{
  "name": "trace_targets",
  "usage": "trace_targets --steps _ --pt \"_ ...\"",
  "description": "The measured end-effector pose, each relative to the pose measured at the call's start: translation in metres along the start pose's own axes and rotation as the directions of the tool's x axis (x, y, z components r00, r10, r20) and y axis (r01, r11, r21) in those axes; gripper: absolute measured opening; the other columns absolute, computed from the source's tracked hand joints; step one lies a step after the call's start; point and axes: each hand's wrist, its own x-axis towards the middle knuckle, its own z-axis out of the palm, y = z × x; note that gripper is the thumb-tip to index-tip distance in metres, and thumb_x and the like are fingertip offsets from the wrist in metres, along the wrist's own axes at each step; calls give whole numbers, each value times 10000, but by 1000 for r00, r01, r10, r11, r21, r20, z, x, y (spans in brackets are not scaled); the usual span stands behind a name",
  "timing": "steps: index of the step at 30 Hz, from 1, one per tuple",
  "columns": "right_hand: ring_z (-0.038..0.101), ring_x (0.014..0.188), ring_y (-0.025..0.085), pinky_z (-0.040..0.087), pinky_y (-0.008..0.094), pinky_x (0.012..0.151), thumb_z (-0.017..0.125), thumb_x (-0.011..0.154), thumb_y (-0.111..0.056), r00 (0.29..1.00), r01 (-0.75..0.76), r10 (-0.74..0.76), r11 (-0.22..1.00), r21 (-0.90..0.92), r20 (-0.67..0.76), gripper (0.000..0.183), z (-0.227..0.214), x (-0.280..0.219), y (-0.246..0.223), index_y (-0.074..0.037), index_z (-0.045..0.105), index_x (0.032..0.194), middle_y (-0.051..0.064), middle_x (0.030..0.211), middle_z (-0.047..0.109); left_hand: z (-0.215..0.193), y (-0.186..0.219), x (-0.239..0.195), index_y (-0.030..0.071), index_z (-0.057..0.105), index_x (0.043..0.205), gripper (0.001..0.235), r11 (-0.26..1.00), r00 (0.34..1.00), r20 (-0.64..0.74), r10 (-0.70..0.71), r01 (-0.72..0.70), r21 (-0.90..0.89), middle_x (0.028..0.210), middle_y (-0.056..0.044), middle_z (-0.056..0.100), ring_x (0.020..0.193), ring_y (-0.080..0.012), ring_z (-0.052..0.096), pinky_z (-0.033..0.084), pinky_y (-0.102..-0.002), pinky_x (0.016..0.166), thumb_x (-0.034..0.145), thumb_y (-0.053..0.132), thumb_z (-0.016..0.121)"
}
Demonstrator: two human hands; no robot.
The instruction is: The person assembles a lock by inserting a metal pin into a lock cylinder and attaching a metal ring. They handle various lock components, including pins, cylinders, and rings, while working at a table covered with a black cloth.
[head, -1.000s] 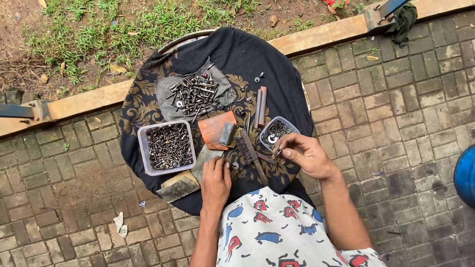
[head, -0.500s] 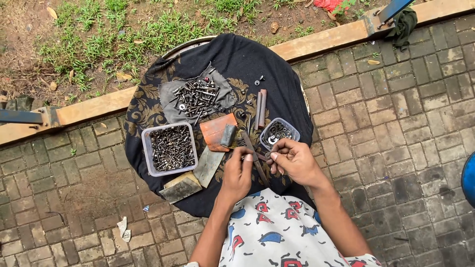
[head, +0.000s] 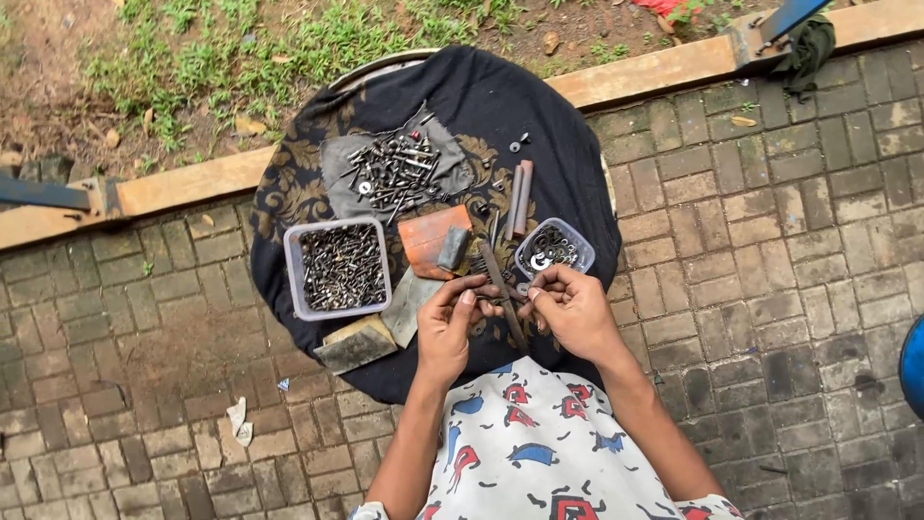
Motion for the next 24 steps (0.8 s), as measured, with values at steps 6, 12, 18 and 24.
trace_targets --steps 6,12,18,24 --pt "633 435 155 503 263 408 601 915 64 998 -37 34 998 51 60 76 9 6 15 98 637 972 221 664 685 6 -7 -4 -116 645 1202 244 999 998 -50 47 -46 11 1049 -283 750 808 -192 733 663 -377 825 1050 41 536" --pt "613 407 164 520 275 417 594 912 75 996 -83 78 991 104 44 89 17 6 18 93 623 994 221 657 671 21 15 -6 -66 709 1158 204 931 979 -29 202 -183 314 962 -215 786 766 -174 739 646 -364 723 1023 19 580" --pt "608 403 149 495 255 404 596 923 49 998 -43 36 992 118 59 72 40 3 8 79 620 984 208 625 665 28 61 -6 16 764 1132 202 707 918 117 378 -368 604 857 -155 785 708 -253 738 613 -386 701 983 -7 630" --pt "632 401 149 512 246 430 586 921 53 994 -2 -3 999 50 109 86 59 10 9 82 636 985 198 616 673 22 86 -9 6 738 1136 190 539 874 255 414 -461 705 834 -134 773 689 -311 709 583 -381 681 981 -15 630"
